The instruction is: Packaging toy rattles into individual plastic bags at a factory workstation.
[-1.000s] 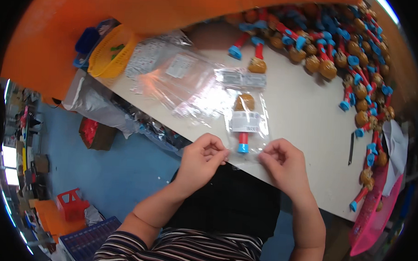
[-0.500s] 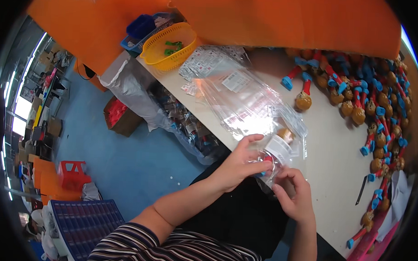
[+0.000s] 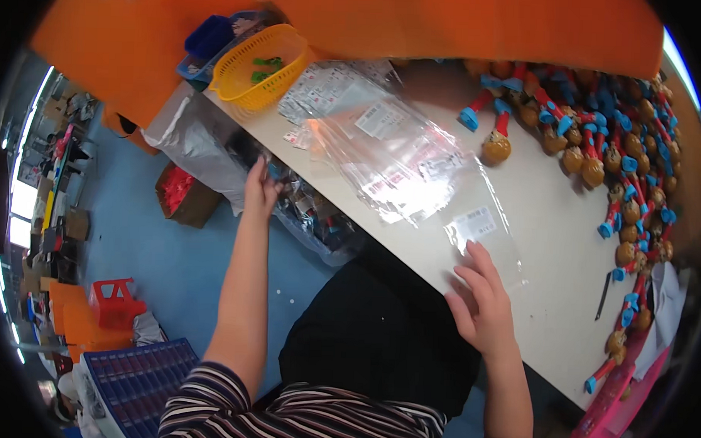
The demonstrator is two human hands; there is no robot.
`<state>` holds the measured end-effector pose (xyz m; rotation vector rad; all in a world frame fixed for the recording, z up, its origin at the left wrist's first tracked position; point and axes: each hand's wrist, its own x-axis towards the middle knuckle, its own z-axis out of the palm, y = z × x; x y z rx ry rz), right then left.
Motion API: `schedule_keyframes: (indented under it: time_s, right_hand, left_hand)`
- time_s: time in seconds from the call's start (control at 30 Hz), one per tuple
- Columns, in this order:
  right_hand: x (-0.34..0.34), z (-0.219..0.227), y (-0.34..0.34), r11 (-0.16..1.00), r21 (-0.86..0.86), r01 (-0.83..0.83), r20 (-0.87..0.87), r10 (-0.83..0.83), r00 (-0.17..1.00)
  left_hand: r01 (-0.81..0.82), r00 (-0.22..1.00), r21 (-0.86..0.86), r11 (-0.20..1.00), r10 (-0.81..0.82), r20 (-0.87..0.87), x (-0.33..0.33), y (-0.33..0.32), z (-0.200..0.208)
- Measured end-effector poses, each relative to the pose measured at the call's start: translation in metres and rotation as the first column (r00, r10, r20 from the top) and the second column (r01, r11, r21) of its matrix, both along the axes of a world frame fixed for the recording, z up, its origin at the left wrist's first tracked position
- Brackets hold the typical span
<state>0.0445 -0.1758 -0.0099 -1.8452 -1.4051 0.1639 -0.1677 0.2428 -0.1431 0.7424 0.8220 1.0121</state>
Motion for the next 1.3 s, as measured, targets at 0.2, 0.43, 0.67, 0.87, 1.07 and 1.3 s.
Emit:
schedule_keyframes:
  time_s: [0.2,0.43,0.67,0.87,1.07,1.3]
  right_hand:
    - [0.009,0.005,-0.025,0.714,-0.121,0.69,-0.187,-0.699,0.69]
    - [0.024,0.007,-0.021,0.738,-0.305,0.601,0.034,-0.623,0.782]
    - [0.012,0.022,-0.015,0.859,-0.177,0.479,-0.936,-0.298,0.187]
    - [0.006,0.002,-0.002,0.817,-0.11,0.567,-0.903,-0.32,0.287]
    - [0.027,0.018,-0.022,0.863,-0.259,0.434,-0.849,-0.418,0.323]
    - [0.209,0.016,-0.087,0.253,-0.163,0.954,0.281,-0.915,0.29]
  left_hand:
    - [-0.446,0.81,0.551,0.705,0.58,-0.086,0.044,-0.071,0.07]
    - [0.542,0.83,0.81,0.225,-0.298,-0.472,0.126,-0.279,0.13]
    - [0.659,0.751,0.732,0.173,-0.214,-0.625,0.127,-0.297,0.121]
    - [0.651,0.757,0.754,0.09,-0.007,-0.653,0.128,-0.304,0.119]
    - [0.422,0.872,0.906,0.029,0.26,-0.414,0.129,-0.286,0.128]
    - [0.59,0.785,0.789,-0.171,0.348,-0.512,0.126,-0.274,0.128]
